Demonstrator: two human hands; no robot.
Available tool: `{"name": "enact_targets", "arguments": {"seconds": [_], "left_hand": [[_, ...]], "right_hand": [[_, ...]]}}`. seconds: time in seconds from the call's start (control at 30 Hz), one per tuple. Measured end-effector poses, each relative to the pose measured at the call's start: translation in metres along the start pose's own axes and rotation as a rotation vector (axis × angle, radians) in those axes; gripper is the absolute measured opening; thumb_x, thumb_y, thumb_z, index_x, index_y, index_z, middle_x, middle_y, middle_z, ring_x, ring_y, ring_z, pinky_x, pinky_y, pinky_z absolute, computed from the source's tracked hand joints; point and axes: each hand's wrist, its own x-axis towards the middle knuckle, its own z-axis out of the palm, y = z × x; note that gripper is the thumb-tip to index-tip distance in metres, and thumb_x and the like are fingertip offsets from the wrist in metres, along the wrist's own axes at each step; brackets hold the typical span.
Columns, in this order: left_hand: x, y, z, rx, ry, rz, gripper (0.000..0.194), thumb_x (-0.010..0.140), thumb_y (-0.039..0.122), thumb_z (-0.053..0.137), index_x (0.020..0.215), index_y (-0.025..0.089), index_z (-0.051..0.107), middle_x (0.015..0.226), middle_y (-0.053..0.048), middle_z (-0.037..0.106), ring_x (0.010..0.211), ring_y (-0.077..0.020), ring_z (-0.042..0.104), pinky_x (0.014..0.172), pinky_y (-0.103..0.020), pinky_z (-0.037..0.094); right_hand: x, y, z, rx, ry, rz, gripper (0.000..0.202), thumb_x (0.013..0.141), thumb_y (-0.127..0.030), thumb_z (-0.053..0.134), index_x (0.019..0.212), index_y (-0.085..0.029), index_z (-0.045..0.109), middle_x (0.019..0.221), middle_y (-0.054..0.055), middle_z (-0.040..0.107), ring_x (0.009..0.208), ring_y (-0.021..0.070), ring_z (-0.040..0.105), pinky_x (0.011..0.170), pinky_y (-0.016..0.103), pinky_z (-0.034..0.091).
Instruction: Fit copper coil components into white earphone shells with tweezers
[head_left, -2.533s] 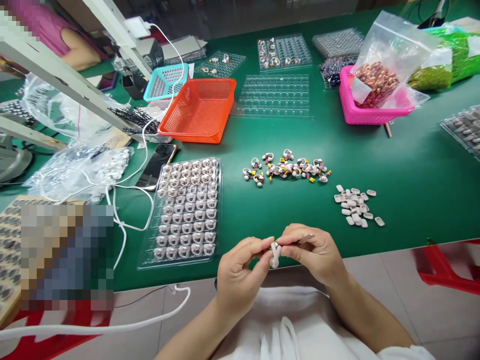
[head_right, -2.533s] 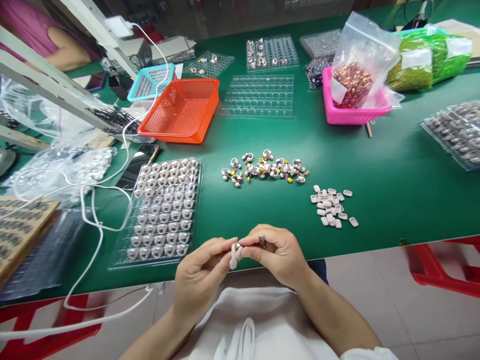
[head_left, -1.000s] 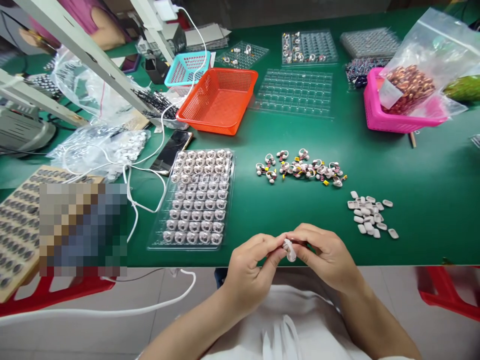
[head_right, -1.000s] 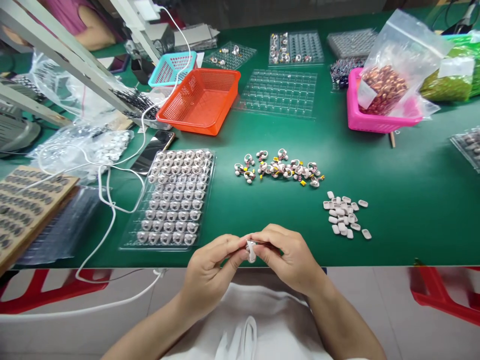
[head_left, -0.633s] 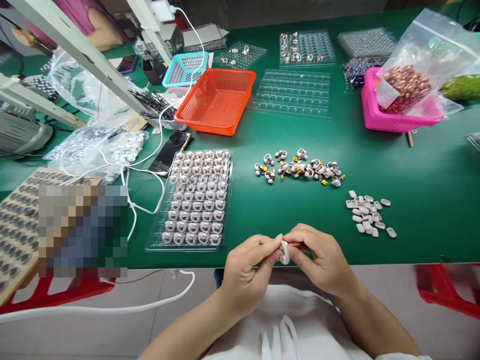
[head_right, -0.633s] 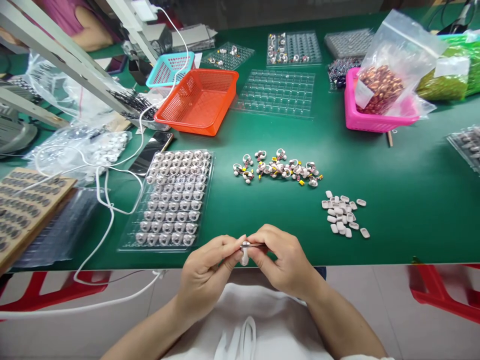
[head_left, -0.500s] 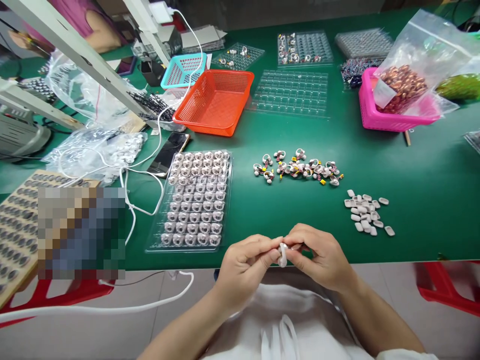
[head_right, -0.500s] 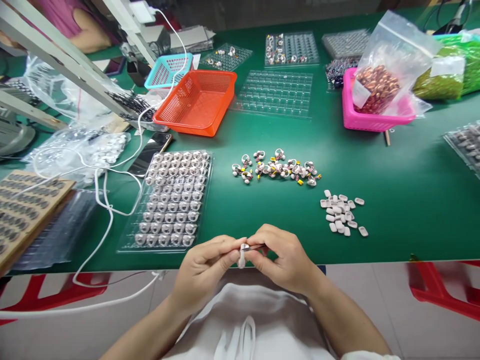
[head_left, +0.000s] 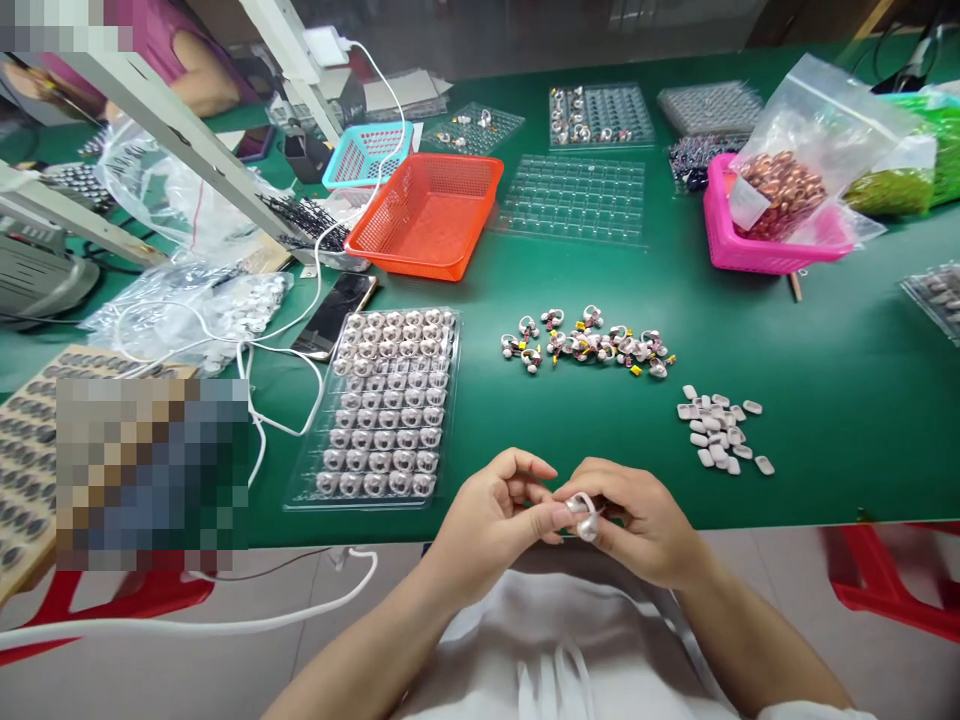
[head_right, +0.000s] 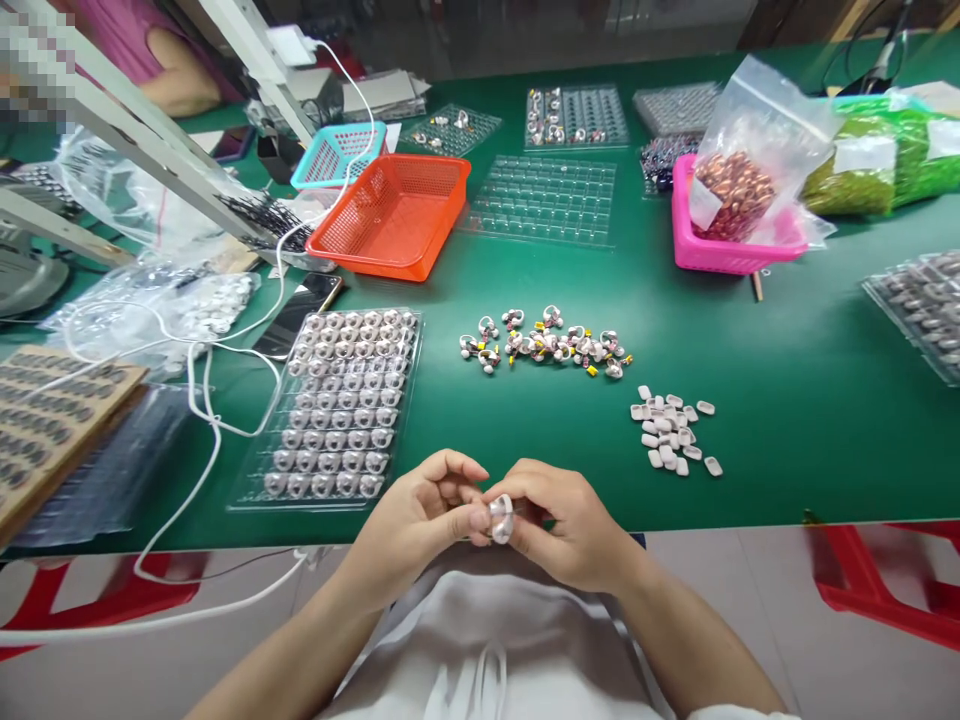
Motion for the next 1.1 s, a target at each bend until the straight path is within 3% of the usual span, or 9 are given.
{"name": "enact_targets", "arguments": {"seconds": [0.13, 0.2, 0.27, 0.43, 0.6, 0.7, 0.93, 1.03, 1.1], "left_hand": [[0.002, -0.017, 0.005, 0.269, 0.07, 0.398, 0.063, 0.059, 0.041, 0.093, 0.111, 0.019, 0.067, 0.111, -0.01, 0.067, 0.101, -0.0253, 0.066, 0.09, -0.036, 0.055], [0.004, -0.023, 0.009, 0.352, 0.042, 0.529, 0.068, 0.063, 0.042, 0.091, 0.123, 0.022, 0.066, 0.13, -0.014, 0.064, 0.122, -0.0306, 0.059, 0.104, -0.041, 0.048], [0.005, -0.027, 0.013, 0.386, 0.006, 0.581, 0.067, 0.07, 0.042, 0.087, 0.13, 0.024, 0.063, 0.14, -0.014, 0.06, 0.131, -0.0316, 0.054, 0.111, -0.043, 0.043], [0.004, -0.037, 0.023, 0.408, 0.024, 0.617, 0.059, 0.083, 0.034, 0.077, 0.139, 0.025, 0.058, 0.134, -0.012, 0.066, 0.121, -0.028, 0.064, 0.107, -0.039, 0.049], [-0.001, -0.044, 0.027, 0.398, 0.042, 0.753, 0.059, 0.089, 0.024, 0.07, 0.145, 0.03, 0.05, 0.142, -0.009, 0.061, 0.124, -0.0262, 0.062, 0.108, -0.037, 0.048], [-0.003, -0.042, 0.026, 0.364, 0.052, 0.734, 0.056, 0.09, 0.026, 0.069, 0.143, 0.029, 0.053, 0.14, -0.009, 0.063, 0.122, -0.0271, 0.063, 0.108, -0.038, 0.048], [-0.002, -0.034, 0.017, 0.312, 0.041, 0.604, 0.053, 0.09, 0.031, 0.069, 0.14, 0.021, 0.056, 0.13, -0.014, 0.068, 0.115, -0.0279, 0.067, 0.105, -0.04, 0.05], [-0.004, -0.024, 0.011, 0.397, 0.007, 0.644, 0.055, 0.088, 0.031, 0.071, 0.139, 0.019, 0.056, 0.13, -0.016, 0.068, 0.118, -0.0282, 0.065, 0.106, -0.041, 0.049], [-0.005, -0.015, 0.007, 0.514, 0.021, 0.736, 0.058, 0.081, 0.034, 0.078, 0.133, 0.017, 0.06, 0.131, -0.018, 0.065, 0.121, -0.0303, 0.062, 0.106, -0.042, 0.048]], "right_hand": [[-0.01, 0.016, 0.013, 0.424, 0.119, 0.182, 0.027, 0.095, -0.045, 0.061, 0.101, -0.022, 0.071, 0.082, 0.003, 0.061, 0.062, 0.0123, 0.051, 0.055, 0.024, 0.04], [-0.013, 0.023, 0.022, 0.613, 0.147, 0.245, 0.03, 0.091, -0.05, 0.065, 0.099, -0.021, 0.071, 0.08, 0.002, 0.06, 0.055, 0.0099, 0.045, 0.049, 0.022, 0.035], [-0.014, 0.026, 0.031, 0.719, 0.187, 0.256, 0.03, 0.086, -0.049, 0.071, 0.094, -0.02, 0.073, 0.076, 0.002, 0.06, 0.055, 0.01, 0.046, 0.049, 0.021, 0.035], [-0.01, 0.023, 0.047, 0.844, 0.353, 0.193, 0.028, 0.083, -0.046, 0.075, 0.081, -0.018, 0.075, 0.066, 0.0, 0.054, 0.057, 0.0113, 0.044, 0.051, 0.022, 0.036], [-0.011, 0.015, 0.054, 0.89, 0.396, 0.186, 0.021, 0.083, -0.04, 0.075, 0.08, -0.019, 0.073, 0.063, -0.001, 0.05, 0.055, 0.0111, 0.038, 0.052, 0.023, 0.033], [-0.011, 0.012, 0.058, 0.903, 0.409, 0.2, 0.018, 0.083, -0.037, 0.075, 0.08, -0.02, 0.072, 0.066, -0.001, 0.051, 0.058, 0.0116, 0.041, 0.056, 0.023, 0.036], [-0.006, 0.014, 0.054, 0.703, 0.397, 0.245, 0.028, 0.087, -0.045, 0.07, 0.077, -0.019, 0.066, 0.07, 0.0, 0.053, 0.061, 0.0115, 0.045, 0.055, 0.021, 0.038], [-0.004, 0.009, 0.038, 0.362, 0.274, 0.255, 0.027, 0.094, -0.042, 0.062, 0.078, -0.02, 0.062, 0.068, -0.002, 0.051, 0.059, 0.012, 0.046, 0.053, 0.021, 0.039], [-0.001, 0.005, 0.026, 0.043, 0.155, 0.206, 0.018, 0.096, -0.032, 0.058, 0.084, -0.021, 0.063, 0.074, 0.0, 0.059, 0.065, 0.0141, 0.053, 0.059, 0.023, 0.044]]}}
